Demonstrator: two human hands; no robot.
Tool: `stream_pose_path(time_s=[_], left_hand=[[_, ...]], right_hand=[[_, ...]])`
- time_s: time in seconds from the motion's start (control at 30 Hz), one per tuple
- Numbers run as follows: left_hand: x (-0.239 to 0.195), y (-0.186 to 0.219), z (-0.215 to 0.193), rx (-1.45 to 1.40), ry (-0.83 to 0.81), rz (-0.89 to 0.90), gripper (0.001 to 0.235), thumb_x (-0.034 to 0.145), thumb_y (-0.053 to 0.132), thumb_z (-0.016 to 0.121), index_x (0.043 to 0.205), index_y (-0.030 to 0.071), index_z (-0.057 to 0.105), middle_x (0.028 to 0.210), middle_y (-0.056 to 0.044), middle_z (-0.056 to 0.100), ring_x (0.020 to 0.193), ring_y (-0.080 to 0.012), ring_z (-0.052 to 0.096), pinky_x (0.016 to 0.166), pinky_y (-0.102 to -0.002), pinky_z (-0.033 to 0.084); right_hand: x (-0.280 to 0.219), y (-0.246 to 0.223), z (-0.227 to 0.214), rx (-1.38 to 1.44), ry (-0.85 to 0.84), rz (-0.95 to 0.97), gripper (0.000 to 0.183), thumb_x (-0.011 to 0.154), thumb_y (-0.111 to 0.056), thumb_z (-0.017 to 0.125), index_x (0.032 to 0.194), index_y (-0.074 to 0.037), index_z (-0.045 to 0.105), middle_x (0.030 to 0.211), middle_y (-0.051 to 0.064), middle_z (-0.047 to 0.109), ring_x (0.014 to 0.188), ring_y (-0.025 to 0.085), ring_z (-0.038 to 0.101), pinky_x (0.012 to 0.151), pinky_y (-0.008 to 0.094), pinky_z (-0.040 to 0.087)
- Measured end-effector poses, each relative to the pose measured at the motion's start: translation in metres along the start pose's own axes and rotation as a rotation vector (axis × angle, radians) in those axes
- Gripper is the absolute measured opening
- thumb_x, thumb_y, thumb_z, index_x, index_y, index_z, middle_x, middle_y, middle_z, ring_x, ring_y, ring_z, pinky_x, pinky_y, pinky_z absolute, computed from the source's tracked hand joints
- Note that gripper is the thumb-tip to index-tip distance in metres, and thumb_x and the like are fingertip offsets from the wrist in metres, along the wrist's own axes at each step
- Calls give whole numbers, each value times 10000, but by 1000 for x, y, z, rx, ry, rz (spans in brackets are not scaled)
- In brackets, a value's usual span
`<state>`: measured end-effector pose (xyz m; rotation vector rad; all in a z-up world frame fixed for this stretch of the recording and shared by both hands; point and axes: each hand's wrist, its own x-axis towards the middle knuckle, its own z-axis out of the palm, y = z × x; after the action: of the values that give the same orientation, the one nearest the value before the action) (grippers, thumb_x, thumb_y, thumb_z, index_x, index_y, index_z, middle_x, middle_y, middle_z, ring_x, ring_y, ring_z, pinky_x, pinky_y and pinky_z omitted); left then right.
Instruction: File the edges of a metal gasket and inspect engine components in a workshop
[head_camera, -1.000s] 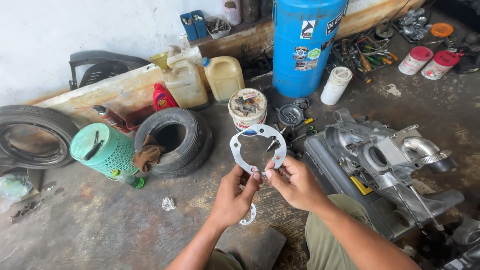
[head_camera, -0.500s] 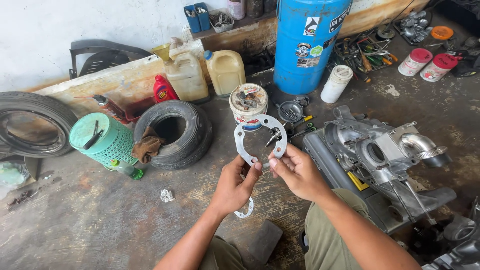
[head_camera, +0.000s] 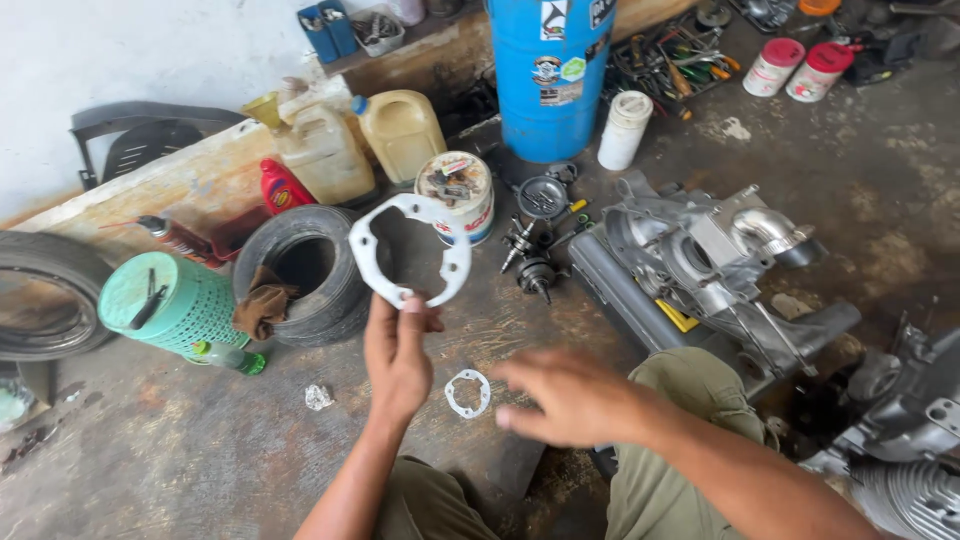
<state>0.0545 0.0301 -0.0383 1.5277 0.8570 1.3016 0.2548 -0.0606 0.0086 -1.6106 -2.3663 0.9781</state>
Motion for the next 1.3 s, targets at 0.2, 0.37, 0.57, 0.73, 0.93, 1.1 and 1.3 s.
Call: stream_pose_path(time_s=[0.2, 0.37, 0.57, 0.73, 0.93, 1.1, 1.3], left_hand=[[-2, 14, 11, -69, 31, -36, 191, 1091, 180, 451, 1181, 34, 535, 998, -57, 588, 806, -123, 556, 759, -296, 530], [15, -8, 26, -94, 11, -113, 125, 1071, 144, 506, 1110, 34, 553, 930, -56, 600, 796, -118, 574, 749, -278, 534], [51, -62, 34, -92, -7, -250, 112, 1057, 134, 520, 1061, 31, 561, 860, -62, 606, 762, -127, 576, 711, -276, 531], [85, -93, 47, -98, -57, -331, 113, 1065, 153, 521, 1046, 42, 536, 858, -49, 581, 780, -127, 569, 727, -287, 530], [119, -20, 92, -116, -5, -558, 136, 1065, 171, 524, 1014, 53, 566, 822, -42, 584, 749, -128, 556, 690, -290, 507], [136, 131, 143, -233, 99, -848, 223, 1066, 211, 527, 971, 15, 579, 789, -61, 597, 689, -126, 508, 644, -273, 453], [151, 285, 190, -276, 12, -925, 223, 1031, 156, 560, 1092, -41, 646, 857, -102, 659, 788, -159, 598, 756, -300, 521]], right_hand=[[-29, 28, 35, -39, -24, -250, 525, 934, -357, 683, 1348, -65, 544, 1075, 137, 659, 927, 385, 668, 797, 512, 496], [-3, 64, 17, -116, 120, -128, 495, 945, -329, 706, 1305, -33, 540, 1059, 141, 694, 862, 304, 711, 788, 483, 550], [37, 69, -26, -18, 585, -107, 307, 864, -231, 740, 1099, -53, 653, 849, 66, 744, 635, 214, 696, 591, 369, 542], [78, 89, -52, 195, 745, -117, 148, 835, -63, 723, 965, -43, 656, 721, 18, 660, 570, 140, 594, 510, 299, 469], [81, 81, -85, 611, 822, 158, 157, 919, -29, 646, 1072, -42, 680, 864, 11, 691, 659, 89, 573, 584, 225, 479], [15, 27, -165, 1140, 912, 417, 194, 986, -71, 593, 1156, 9, 546, 893, 73, 620, 704, 127, 595, 615, 254, 500], [-89, -34, -312, 1413, 671, 600, 237, 999, -121, 565, 1174, 5, 662, 857, 101, 687, 747, 171, 615, 675, 301, 490]])
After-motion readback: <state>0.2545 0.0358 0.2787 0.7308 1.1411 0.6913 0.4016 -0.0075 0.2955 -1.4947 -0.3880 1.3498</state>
